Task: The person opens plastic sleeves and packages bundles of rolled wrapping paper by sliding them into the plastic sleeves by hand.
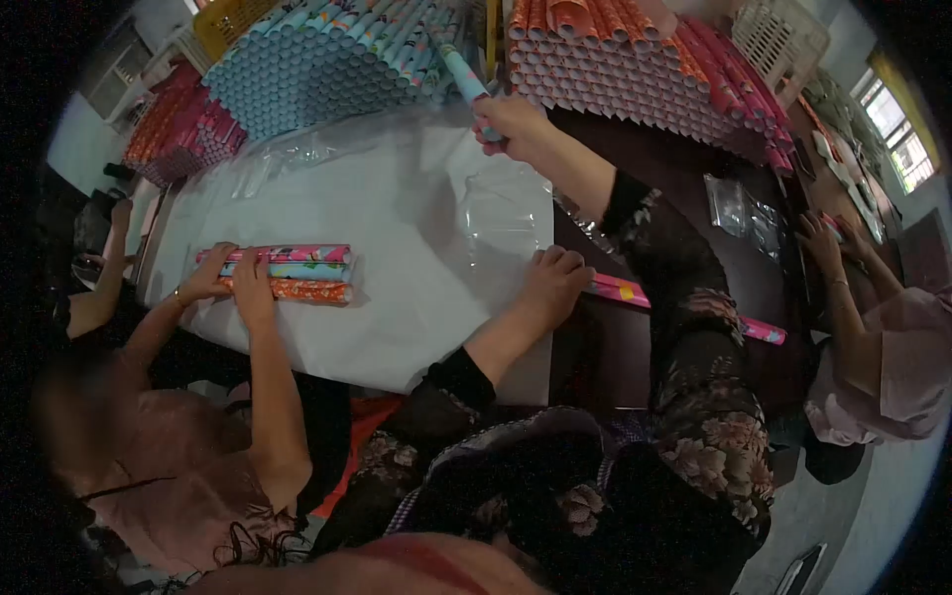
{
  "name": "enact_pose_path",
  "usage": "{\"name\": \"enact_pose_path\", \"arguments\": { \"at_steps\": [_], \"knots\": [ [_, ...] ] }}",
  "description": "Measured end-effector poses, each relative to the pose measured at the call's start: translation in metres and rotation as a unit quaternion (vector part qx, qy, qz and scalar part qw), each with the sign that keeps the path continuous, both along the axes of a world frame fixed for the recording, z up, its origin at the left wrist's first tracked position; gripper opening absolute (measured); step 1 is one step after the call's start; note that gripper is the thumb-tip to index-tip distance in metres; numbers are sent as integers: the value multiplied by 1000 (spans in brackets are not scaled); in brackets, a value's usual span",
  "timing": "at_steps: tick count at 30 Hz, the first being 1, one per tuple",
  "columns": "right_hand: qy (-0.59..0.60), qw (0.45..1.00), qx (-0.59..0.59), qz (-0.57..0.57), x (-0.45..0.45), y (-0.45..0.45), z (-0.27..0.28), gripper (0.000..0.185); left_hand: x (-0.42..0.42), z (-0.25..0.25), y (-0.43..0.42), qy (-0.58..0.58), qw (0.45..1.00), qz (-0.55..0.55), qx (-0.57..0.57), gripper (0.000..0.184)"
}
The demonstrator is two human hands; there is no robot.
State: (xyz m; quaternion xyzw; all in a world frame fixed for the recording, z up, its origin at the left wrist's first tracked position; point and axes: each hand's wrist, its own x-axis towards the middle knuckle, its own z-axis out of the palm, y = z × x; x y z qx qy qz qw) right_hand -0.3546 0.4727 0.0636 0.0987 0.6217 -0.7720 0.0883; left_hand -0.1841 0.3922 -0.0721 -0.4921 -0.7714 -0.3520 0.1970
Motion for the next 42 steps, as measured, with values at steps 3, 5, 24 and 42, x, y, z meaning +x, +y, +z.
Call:
{"name": "enact_pose_path", "arguments": {
  "at_steps": [3,5,24,42],
  "knots": [
    [10,997,78,3,99,43,14,18,0,-1,-1,14,1000,13,-6,17],
    [68,989,130,28,165,78,12,23,2,2,-2,16,1000,17,12,16],
    [101,915,390,3,512,312,-89,58,-27,-3,-14,-167,978,-126,5,20],
    [77,895,439,14,496,320,-84,56,-11,26,-29,-460,881,-95,-52,32]
  ]
}}
